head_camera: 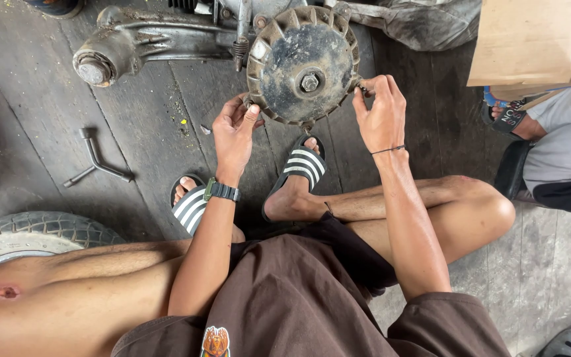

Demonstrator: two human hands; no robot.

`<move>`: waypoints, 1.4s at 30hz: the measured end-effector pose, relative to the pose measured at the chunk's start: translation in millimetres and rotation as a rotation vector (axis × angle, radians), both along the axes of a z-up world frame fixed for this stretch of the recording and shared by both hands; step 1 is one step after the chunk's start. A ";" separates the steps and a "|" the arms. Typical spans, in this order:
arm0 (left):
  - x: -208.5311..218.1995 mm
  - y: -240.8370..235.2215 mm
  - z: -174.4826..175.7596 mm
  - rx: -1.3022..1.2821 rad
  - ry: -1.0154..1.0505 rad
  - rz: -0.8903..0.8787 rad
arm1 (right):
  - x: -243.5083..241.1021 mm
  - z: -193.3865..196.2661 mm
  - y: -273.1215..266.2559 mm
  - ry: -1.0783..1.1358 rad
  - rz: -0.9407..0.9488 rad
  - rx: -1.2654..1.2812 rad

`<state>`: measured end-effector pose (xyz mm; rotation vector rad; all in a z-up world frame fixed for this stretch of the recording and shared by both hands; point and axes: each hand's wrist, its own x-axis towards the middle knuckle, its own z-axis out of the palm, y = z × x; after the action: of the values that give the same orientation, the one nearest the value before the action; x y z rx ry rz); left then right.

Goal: The person sits on the floor and works on a motorcycle engine, specifically the clutch assembly. They pick up small parts from the floor, insert them into the clutch cover, and use a socket wrench to tighten the bolts securing the cover to the engine block.

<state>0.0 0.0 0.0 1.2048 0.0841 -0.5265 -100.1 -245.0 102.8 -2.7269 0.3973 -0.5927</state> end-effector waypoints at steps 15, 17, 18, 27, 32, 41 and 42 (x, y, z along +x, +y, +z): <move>3.1 -3.2 11.2 0.023 -0.010 0.009 | -17.3 -25.4 -6.9 -0.443 -0.464 1.405; 6.7 -4.2 13.4 0.033 -0.018 0.007 | -18.1 -25.8 -6.6 -0.472 -0.524 1.592; 9.2 -4.4 14.5 0.039 -0.026 0.004 | -18.0 -25.4 -5.4 -0.448 -0.532 1.588; 12.9 -6.1 17.1 0.043 -0.035 0.026 | -21.2 -43.1 12.4 -0.147 -0.156 0.055; 12.6 -5.4 16.1 0.050 -0.041 0.019 | -22.1 -35.3 6.2 -0.129 -0.133 0.047; 17.0 0.3 12.6 0.094 -0.038 -0.019 | -17.5 -15.8 -8.1 -0.006 -0.013 0.093; 17.1 0.6 12.9 0.095 -0.035 -0.025 | -17.2 -13.0 -8.9 0.022 0.004 0.057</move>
<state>17.1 0.6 12.9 1.3093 0.0649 -0.5273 -117.3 -253.9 89.8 -2.6811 0.4082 -0.5419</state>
